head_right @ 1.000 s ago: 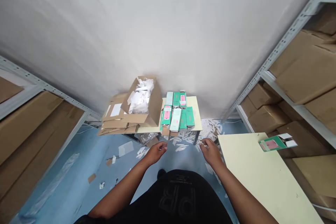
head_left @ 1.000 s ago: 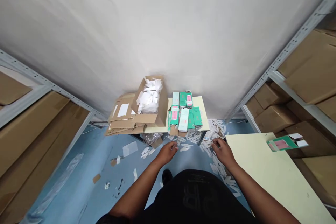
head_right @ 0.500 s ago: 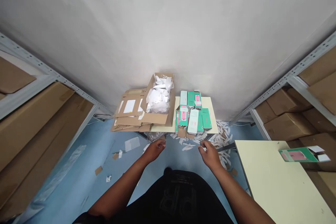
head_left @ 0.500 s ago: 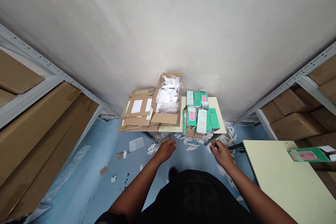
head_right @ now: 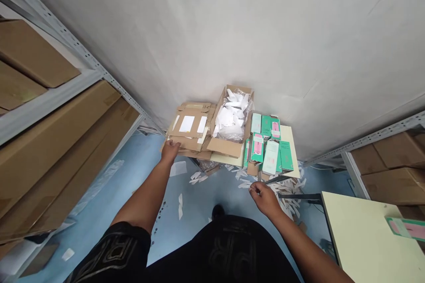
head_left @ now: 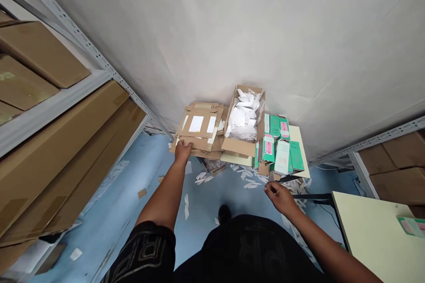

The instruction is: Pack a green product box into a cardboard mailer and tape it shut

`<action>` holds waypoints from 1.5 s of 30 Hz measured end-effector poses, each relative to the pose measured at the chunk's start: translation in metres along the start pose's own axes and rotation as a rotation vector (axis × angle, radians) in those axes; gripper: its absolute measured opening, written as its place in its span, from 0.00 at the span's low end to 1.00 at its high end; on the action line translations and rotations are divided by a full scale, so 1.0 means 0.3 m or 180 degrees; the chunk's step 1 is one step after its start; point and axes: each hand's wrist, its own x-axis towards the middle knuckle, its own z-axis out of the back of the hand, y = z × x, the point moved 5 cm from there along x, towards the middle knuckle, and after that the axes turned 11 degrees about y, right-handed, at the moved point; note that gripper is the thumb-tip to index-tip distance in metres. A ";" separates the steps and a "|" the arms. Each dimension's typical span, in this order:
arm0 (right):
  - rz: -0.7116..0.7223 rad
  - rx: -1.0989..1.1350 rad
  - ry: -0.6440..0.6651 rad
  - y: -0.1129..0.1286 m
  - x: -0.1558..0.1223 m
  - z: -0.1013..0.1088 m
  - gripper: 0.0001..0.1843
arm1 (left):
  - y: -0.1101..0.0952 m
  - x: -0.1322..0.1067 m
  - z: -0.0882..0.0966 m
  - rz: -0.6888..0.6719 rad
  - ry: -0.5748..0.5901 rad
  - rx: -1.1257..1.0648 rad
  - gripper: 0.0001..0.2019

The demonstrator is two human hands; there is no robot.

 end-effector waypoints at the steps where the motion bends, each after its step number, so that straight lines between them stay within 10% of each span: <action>1: -0.0017 0.0023 0.0032 0.011 0.009 -0.016 0.17 | 0.012 0.046 0.011 0.0070 0.0003 0.0101 0.32; 15: -0.0651 -0.0040 0.0247 0.081 0.080 -0.144 0.15 | -0.022 0.438 -0.090 -0.0804 0.1130 0.1833 0.54; 29: -0.0585 0.0050 0.0166 0.085 0.156 -0.168 0.13 | -0.077 0.438 -0.093 -0.1587 0.1477 0.2121 0.33; 45: -0.0388 -0.0235 0.0265 0.084 0.172 -0.153 0.14 | -0.287 0.284 0.390 -0.2017 -0.0248 0.2076 0.19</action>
